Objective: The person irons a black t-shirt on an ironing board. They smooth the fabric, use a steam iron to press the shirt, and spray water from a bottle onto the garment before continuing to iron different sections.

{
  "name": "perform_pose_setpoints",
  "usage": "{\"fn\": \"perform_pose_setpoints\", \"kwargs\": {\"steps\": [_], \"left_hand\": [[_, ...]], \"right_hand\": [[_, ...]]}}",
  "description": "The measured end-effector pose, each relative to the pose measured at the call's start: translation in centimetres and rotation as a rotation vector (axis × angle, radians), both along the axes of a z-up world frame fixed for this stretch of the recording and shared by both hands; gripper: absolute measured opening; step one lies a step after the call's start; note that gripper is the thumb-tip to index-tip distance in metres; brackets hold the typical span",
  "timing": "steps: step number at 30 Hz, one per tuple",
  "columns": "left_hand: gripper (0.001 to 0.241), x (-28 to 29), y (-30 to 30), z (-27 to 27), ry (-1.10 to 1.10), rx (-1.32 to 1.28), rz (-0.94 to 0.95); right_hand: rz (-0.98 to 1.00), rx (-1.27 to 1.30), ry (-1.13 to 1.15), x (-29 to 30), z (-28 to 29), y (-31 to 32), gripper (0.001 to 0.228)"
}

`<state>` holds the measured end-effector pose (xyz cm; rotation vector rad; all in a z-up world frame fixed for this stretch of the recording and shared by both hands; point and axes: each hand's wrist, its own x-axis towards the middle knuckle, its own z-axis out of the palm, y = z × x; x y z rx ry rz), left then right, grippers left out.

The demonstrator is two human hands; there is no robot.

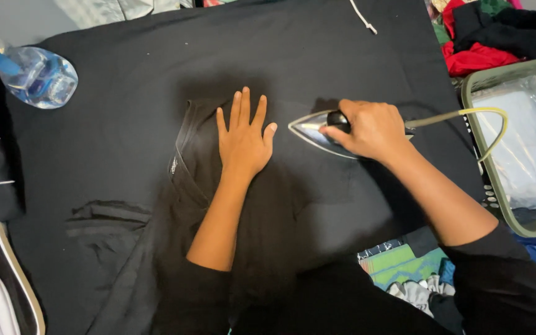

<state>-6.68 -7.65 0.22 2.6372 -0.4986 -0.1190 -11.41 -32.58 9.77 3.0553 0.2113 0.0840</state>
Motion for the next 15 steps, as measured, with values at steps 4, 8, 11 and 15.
{"fn": "perform_pose_setpoints", "kwargs": {"steps": [4,8,11,15], "left_hand": [[0.061,-0.1,0.0,-0.1,-0.019,-0.002,-0.010],[0.060,-0.1,0.2,0.4,0.030,0.022,-0.013],[0.058,-0.1,0.2,1.0,0.056,0.028,-0.013],[0.056,0.1,0.3,1.6,0.112,0.027,-0.019]], "right_hand": [[-0.050,-0.012,-0.045,0.2,-0.5,-0.2,0.049],[-0.025,0.043,0.033,-0.2,-0.1,-0.5,0.047],[-0.055,0.068,0.103,-0.7,1.4,-0.1,0.045],[-0.175,0.074,0.132,-1.4,1.9,2.0,0.046]]}}
